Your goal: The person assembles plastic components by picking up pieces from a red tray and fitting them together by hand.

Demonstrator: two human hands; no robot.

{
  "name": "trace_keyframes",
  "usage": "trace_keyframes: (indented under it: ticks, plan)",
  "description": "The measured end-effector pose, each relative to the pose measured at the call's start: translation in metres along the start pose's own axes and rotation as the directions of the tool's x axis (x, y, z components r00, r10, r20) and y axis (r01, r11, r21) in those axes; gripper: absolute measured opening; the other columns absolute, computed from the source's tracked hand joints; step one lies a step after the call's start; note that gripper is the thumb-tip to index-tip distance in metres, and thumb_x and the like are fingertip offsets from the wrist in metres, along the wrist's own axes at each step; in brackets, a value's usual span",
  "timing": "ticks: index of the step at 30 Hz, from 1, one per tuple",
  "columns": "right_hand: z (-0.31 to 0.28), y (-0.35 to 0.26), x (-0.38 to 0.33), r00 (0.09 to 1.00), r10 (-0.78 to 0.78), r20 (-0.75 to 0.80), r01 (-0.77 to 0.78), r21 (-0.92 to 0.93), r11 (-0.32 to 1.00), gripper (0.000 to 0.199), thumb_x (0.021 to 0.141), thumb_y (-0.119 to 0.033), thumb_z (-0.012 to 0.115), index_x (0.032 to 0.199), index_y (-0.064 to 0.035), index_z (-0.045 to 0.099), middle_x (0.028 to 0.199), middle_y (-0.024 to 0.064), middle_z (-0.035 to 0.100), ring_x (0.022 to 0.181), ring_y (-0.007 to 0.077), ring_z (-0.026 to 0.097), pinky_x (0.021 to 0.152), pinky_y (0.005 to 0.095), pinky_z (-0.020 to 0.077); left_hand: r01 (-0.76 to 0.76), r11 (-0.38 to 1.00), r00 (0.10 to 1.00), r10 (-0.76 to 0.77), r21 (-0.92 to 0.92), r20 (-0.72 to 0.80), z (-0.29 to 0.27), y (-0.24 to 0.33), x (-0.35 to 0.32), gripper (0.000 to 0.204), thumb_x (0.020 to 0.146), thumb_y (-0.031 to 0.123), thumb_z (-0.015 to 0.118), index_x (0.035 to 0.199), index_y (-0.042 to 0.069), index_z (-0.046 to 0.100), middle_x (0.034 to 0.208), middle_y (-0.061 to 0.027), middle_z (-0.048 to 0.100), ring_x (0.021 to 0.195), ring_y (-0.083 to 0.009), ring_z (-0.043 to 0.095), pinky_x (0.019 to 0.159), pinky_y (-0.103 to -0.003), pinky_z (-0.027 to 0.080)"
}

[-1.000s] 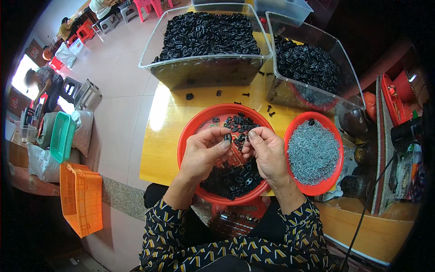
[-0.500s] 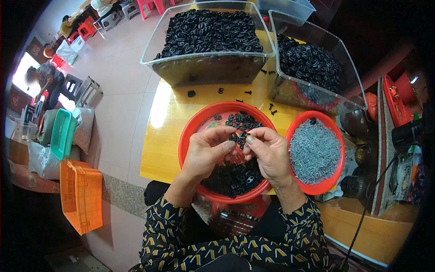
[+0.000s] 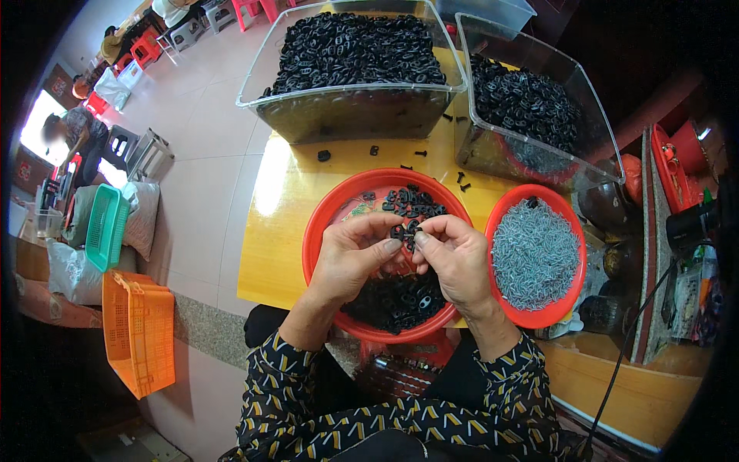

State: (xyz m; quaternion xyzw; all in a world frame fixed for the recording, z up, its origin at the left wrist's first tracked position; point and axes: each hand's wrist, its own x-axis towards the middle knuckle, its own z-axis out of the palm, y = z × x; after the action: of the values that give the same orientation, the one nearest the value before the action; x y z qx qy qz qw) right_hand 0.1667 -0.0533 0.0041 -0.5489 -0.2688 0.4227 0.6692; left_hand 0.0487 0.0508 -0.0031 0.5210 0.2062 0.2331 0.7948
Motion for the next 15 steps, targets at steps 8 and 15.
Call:
trace_keyframes:
  ticks: [8,15]
  plan:
    - [0.0017,-0.0004,0.0003,0.999,-0.014,-0.029,0.013,-0.026,1.0,0.007,0.082,-0.006,0.053,0.085,-0.0003,0.055,0.067,0.0011,0.055,0.055,0.0048,0.051,0.049,0.0173,0.0428,0.0,0.995,1.0,0.001,0.102,-0.004,0.0025,0.0045,-0.0021,0.024,0.077,0.001,0.058,0.101,-0.001,0.056,0.078,-0.0034,0.06,0.061,-0.0066,0.054,0.053,-0.018,0.044]
    - [0.0036,-0.0009,-0.0007,0.999,0.006,-0.036,-0.008,-0.048,0.999,0.006,0.081,-0.003,0.053,0.085,0.0013,0.055,0.068,0.0039,0.056,0.056,0.0064,0.053,0.048,0.0173,0.0433,-0.001,0.991,1.0,-0.001,0.133,0.013,0.0018,0.0036,-0.003,0.025,0.078,0.0,0.057,0.103,-0.001,0.055,0.082,-0.0034,0.06,0.066,-0.0066,0.055,0.055,-0.018,0.045]
